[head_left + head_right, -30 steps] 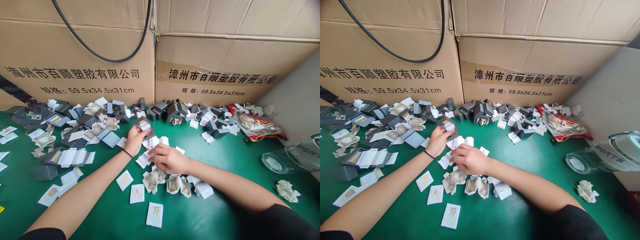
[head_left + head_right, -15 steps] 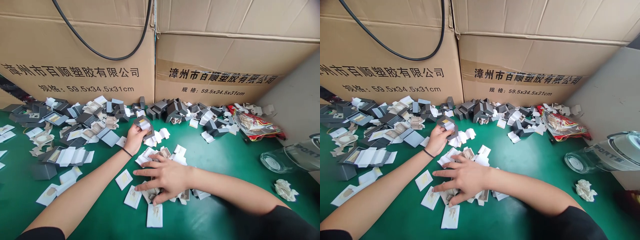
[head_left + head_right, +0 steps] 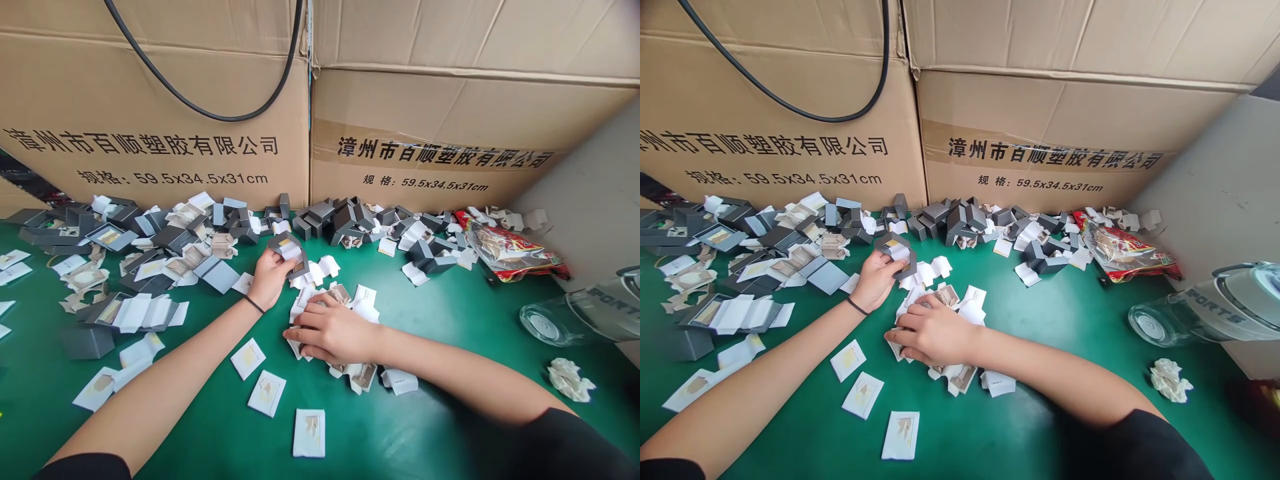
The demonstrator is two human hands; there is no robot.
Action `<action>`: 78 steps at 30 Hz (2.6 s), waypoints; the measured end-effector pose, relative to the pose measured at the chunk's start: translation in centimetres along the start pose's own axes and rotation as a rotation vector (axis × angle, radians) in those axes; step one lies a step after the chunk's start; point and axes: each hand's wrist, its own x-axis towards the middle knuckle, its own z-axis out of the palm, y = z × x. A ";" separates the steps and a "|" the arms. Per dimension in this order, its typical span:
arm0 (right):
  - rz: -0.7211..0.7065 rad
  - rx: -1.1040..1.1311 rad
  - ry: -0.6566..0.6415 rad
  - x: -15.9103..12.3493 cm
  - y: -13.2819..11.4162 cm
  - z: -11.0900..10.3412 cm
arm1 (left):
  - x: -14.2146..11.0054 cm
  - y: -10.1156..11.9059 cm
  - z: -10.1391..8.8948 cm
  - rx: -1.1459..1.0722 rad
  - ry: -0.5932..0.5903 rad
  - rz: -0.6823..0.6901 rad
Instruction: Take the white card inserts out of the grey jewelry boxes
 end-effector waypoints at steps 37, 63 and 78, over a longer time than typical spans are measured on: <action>0.487 0.151 0.159 -10.6 6.1 -1.6 | 0.0 0.6 -0.7 0.098 -0.213 -0.120; 0.223 0.335 0.765 -1.5 5.2 1.1 | -1.3 0.0 0.0 0.393 -0.228 -0.022; 0.382 0.324 0.699 -1.6 5.5 1.1 | -2.2 1.2 0.7 0.334 -0.320 -0.112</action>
